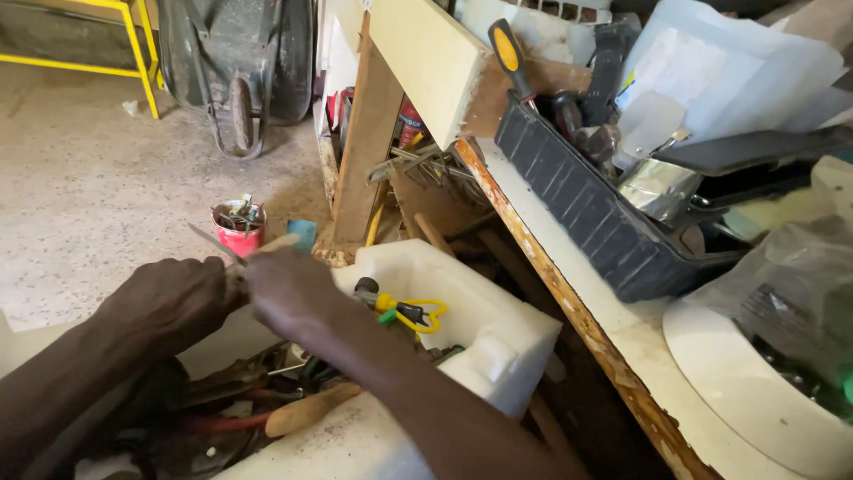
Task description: Shaping and cleaning a wooden stick using a metal blade and a wire brush
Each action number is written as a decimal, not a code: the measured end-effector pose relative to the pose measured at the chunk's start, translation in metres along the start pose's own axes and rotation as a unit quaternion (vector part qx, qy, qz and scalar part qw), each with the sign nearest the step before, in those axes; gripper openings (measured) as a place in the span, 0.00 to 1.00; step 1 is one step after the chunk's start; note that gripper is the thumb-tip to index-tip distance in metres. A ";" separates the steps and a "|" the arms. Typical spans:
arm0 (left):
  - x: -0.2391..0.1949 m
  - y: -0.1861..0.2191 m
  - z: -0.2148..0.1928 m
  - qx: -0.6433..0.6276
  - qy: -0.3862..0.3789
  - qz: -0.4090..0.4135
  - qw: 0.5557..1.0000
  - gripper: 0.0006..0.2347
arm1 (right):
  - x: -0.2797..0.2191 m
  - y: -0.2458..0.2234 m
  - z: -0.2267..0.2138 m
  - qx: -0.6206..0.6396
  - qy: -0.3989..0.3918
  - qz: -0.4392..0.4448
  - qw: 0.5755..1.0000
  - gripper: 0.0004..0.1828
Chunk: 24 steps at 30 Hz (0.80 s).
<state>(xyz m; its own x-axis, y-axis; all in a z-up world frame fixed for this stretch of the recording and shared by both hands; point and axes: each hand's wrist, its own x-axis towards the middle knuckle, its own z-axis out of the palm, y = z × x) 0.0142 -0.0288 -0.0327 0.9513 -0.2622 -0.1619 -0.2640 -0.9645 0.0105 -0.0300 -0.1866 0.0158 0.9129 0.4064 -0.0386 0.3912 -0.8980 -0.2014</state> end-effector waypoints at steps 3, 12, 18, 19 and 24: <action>0.020 -0.017 0.012 0.029 0.014 0.009 0.999 0.14 | 0.019 -0.007 -0.002 0.012 0.023 0.004 1.000 0.16; 0.014 -0.010 0.010 0.020 0.013 -0.010 1.000 0.18 | -0.042 0.013 -0.029 -0.046 0.009 -0.006 0.999 0.10; 0.014 -0.010 0.013 0.018 0.049 0.035 0.998 0.16 | 0.024 0.005 0.010 -0.008 0.031 0.001 0.999 0.13; 0.016 -0.010 0.005 -0.008 0.053 0.021 0.998 0.19 | 0.040 0.004 0.012 -0.011 0.041 0.001 0.999 0.18; 0.019 -0.018 0.020 0.019 0.047 0.023 0.998 0.19 | 0.003 0.013 -0.004 0.029 -0.021 0.044 0.998 0.08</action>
<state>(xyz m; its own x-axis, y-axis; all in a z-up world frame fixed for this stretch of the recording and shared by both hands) 0.0335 -0.0158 -0.0556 0.9481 -0.3104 -0.0696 -0.3125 -0.9496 -0.0224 -0.0217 -0.1982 0.0169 0.9371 0.3346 -0.0998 0.3014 -0.9194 -0.2527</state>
